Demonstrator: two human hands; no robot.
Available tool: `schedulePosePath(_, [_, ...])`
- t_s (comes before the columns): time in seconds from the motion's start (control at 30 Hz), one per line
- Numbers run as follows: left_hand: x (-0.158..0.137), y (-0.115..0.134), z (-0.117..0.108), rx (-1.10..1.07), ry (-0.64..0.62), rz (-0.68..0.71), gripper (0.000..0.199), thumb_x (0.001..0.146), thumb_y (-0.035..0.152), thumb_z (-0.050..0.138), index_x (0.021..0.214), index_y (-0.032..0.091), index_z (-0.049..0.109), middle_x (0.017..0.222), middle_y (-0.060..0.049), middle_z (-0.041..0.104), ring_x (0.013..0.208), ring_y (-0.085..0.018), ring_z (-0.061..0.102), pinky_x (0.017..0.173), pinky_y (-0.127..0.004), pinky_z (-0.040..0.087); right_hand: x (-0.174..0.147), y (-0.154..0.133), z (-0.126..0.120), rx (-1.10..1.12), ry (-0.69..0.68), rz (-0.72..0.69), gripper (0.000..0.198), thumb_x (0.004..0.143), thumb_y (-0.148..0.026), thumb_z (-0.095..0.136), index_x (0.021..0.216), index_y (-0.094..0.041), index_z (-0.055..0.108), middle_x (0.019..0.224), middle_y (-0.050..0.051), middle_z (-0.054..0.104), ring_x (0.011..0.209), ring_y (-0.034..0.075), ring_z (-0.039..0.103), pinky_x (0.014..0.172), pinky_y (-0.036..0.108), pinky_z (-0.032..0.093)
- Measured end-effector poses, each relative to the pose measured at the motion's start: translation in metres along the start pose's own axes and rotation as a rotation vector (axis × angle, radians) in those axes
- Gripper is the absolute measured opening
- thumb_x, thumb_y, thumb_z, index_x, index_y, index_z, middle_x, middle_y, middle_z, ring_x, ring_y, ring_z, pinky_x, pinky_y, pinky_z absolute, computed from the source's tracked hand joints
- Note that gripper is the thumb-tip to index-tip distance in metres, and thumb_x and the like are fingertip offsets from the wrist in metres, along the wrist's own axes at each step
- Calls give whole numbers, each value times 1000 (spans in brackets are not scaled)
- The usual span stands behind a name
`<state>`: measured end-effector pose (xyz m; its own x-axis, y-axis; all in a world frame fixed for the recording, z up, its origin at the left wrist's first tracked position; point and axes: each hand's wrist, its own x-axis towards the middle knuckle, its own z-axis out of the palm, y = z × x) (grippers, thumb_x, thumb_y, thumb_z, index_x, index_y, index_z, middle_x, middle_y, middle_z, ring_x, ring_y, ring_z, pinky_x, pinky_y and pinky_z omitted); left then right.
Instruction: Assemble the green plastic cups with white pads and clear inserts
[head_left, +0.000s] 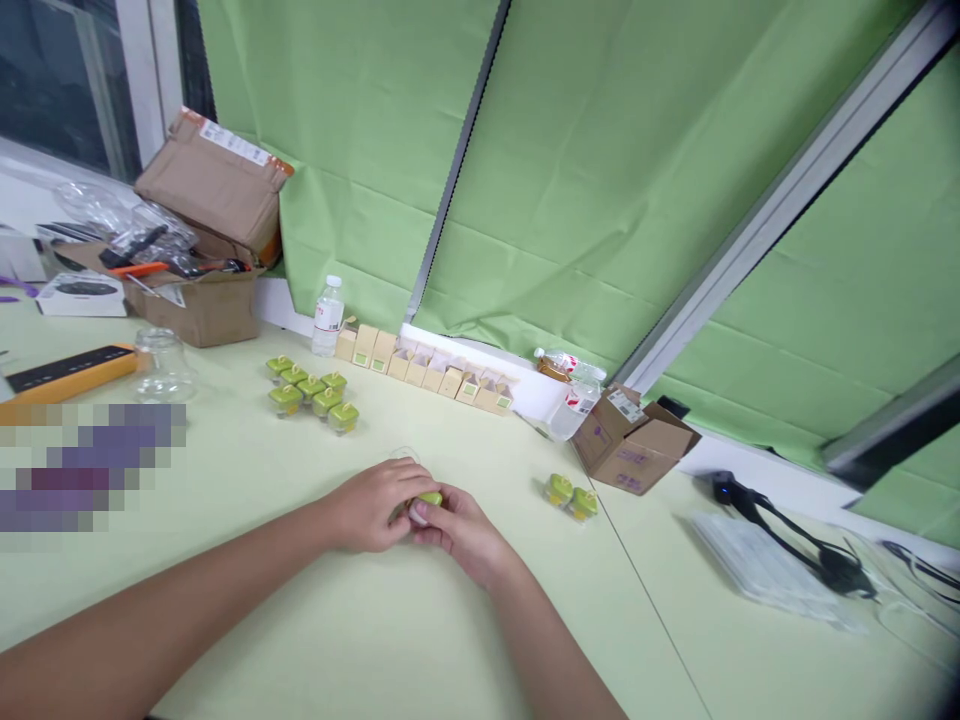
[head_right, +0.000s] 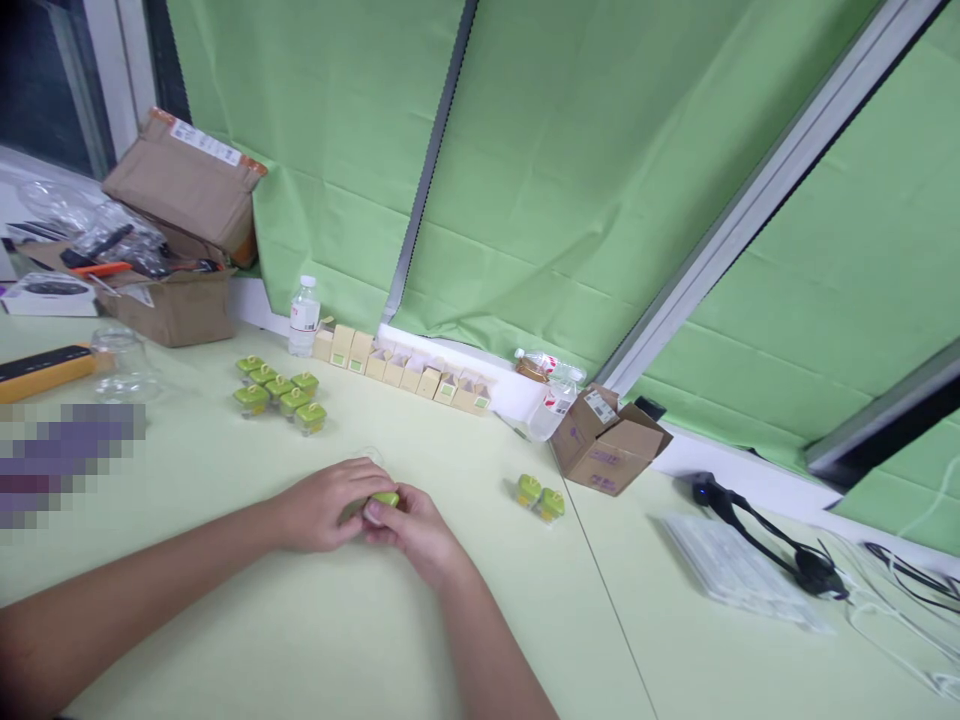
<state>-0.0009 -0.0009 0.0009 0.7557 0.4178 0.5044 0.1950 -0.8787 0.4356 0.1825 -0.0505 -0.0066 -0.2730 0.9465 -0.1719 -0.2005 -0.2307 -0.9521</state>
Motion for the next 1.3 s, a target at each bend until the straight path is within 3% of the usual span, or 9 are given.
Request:
schedulePosePath(0.2, [-1,1,5,-37,20,-17,56,75,5,50,127,26,56,117,-5,63,107,-23,57,92,-34,48,2,1,-1,53,6,0,40,68,-38,85,94,-15,64,76,0,63,68,10,59,62,21,42])
schedulePosePath(0.43, [0,6,8,-40,2,19,57,73,2,48,124,26,58,118,-4,64,106,-22,57,93,-34,47,-2,-4,-3,-50,-21,118,34,70,-38,81,88,-17,61,70,-3,60,56,8,53,50,20,35])
schedulePosePath(0.7, [3,7,10,37,30,75,54,75,6,50,125,24,58,121,-5,63,106,-23,56,95,-38,46,4,-5,1,-145,1,150,19,67,-24,64,84,-19,57,54,-7,50,42,8,44,38,20,28])
schedulePosePath(1.03, [3,6,16,33,19,-3,59,75,4,48,129,25,55,127,-5,59,105,-22,59,91,-35,48,10,0,3,-174,71,186,15,62,-27,51,73,-18,55,51,-4,51,37,8,41,32,20,28])
schedulePosePath(1.3, [-2,1,10,-54,-40,-36,66,78,6,50,139,30,45,137,-1,53,114,-21,58,97,-31,48,5,-2,2,-200,108,188,26,72,-34,53,94,-21,52,48,-8,50,33,9,38,31,18,26])
